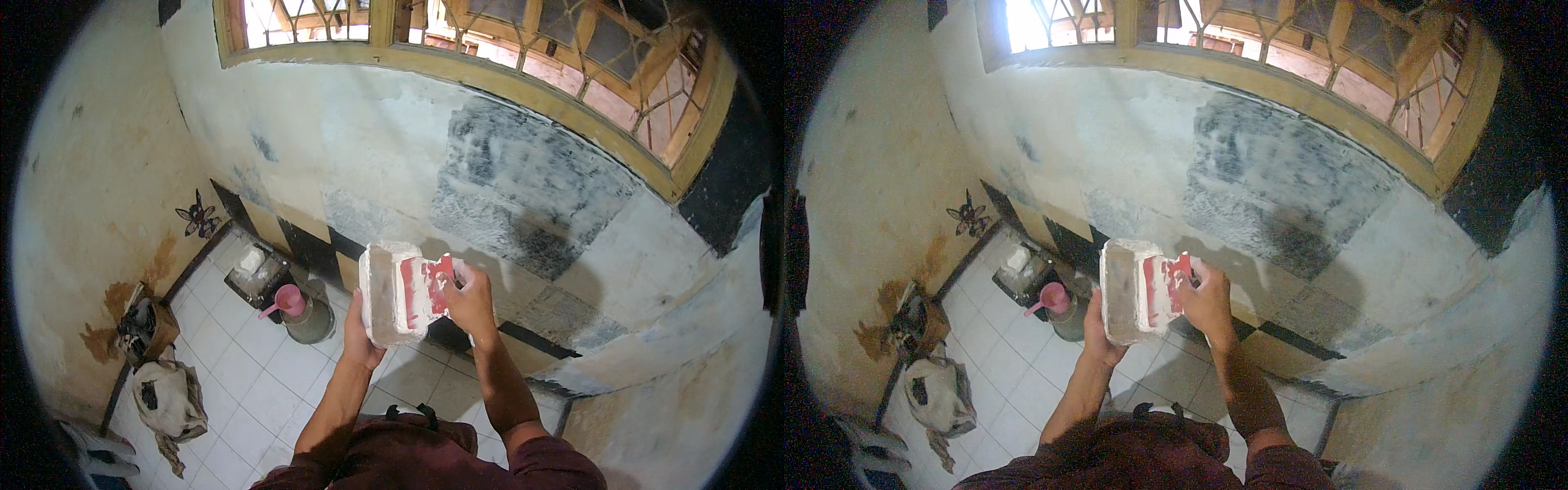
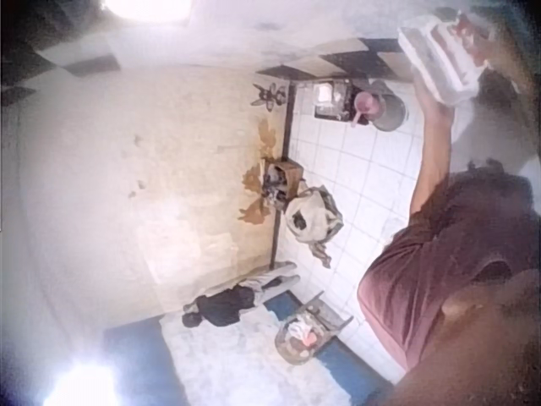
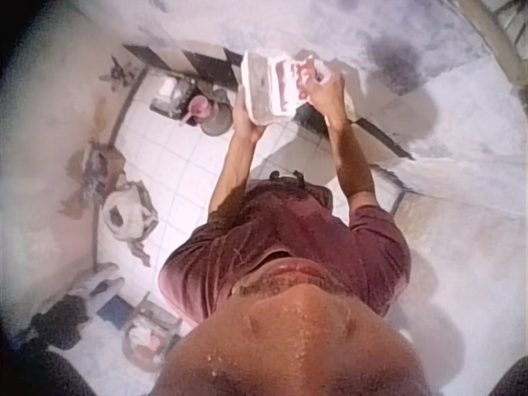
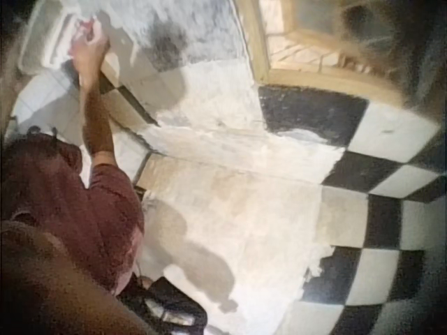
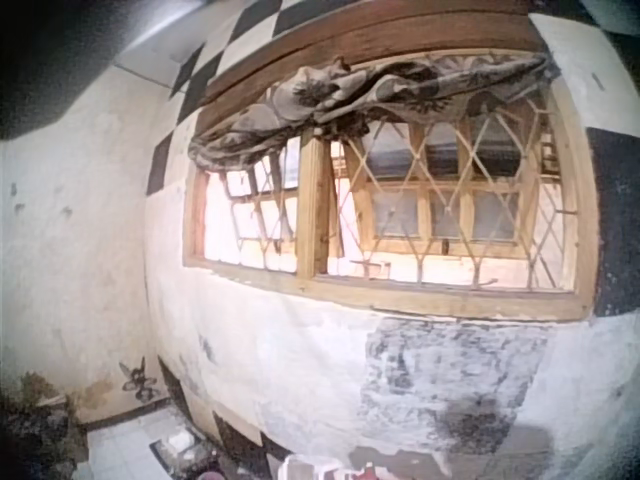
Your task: The person applies white plaster to a wall with a plastic putty knife, repeatedly scooping material from a small white container.
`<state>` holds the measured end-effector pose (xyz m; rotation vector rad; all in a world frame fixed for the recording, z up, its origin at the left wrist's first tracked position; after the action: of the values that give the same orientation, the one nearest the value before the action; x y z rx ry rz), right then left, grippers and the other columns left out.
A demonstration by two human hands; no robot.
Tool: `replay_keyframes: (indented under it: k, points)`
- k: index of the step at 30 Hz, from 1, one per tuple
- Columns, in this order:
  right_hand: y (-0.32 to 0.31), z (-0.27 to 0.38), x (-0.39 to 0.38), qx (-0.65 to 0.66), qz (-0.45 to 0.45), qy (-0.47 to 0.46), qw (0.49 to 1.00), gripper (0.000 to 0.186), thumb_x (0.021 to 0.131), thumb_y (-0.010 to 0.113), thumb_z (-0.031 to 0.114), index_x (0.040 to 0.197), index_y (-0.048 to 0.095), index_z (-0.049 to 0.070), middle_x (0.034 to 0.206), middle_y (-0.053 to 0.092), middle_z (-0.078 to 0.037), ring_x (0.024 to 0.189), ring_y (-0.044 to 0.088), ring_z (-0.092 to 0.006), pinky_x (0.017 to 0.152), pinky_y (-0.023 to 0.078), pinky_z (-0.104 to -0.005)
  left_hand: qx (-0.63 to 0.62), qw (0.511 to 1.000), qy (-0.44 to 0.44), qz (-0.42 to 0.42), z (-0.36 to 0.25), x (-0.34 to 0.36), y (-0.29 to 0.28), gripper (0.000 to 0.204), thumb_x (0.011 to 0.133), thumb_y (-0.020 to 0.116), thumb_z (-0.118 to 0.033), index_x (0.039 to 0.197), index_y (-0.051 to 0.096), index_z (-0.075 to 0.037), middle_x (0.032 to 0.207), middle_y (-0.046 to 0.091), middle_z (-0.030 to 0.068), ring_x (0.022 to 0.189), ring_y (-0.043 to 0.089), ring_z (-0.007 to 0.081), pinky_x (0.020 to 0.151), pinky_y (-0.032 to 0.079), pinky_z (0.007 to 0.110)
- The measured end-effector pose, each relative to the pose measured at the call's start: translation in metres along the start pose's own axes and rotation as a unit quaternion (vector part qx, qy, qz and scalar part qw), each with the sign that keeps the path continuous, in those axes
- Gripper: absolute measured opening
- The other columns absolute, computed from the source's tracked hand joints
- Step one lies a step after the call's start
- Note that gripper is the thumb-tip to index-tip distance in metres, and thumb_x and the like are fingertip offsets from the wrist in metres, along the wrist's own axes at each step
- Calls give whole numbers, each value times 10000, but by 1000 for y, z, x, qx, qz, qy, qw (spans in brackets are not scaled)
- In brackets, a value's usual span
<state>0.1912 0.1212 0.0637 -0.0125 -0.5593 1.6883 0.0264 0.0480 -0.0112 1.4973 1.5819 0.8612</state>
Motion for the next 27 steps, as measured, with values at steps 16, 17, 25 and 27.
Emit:
replay_keyframes:
  k: [16, 17, 25, 27]
  points:
    - [9, -31, -8, 131, 5, 98, 987, 165, 912, 600, 107, 977, 631, -41, 818, 668, -76, 687, 565, -105, 634, 481, -280, 72, 997, 11, -37, 0, 4, 1, 628, 993, 318, -528, 1432, 367, -81, 1390, 485, 113, 1236, 515, 271, 1020, 433, 444]
    - [9, -43, -10, 224, -2, 119, 967, 182, 919, 596, 107, 1016, 637, -42, 869, 680, -60, 715, 589, -104, 653, 496, -271, 66, 997, 7, -36, 1, 5, 2, 633, 989, 314, -537, 1427, 376, -84, 1378, 495, 113, 1222, 526, 275, 1007, 444, 454]
    - [0, -78, -25, 503, -56, 225, 832, 284, 914, 629, 171, 1171, 598, 53, 988, 641, -37, 817, 637, -161, 661, 533, -309, 61, 995, -74, -34, 5, 6, 10, 689, 937, 316, -624, 1369, 459, -106, 1270, 579, 116, 1093, 615, 310, 865, 530, 521]
    - [-3, -90, -33, 566, -19, 251, 785, 308, 899, 654, 182, 1183, 592, 80, 1036, 635, -35, 912, 634, -178, 751, 540, -338, 52, 994, -85, -34, 13, 10, 10, 694, 933, 317, -627, 1365, 463, -105, 1274, 575, 125, 1096, 613, 313, 868, 527, 528]
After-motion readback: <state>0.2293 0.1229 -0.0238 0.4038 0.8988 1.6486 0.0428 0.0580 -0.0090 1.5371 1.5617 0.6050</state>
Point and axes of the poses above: each hand's wrist, its own x-axis towards the middle knuckle, its own y-axis out of the palm, z = x × y, the point moved 2 cm from there along x, towards the middle knuckle
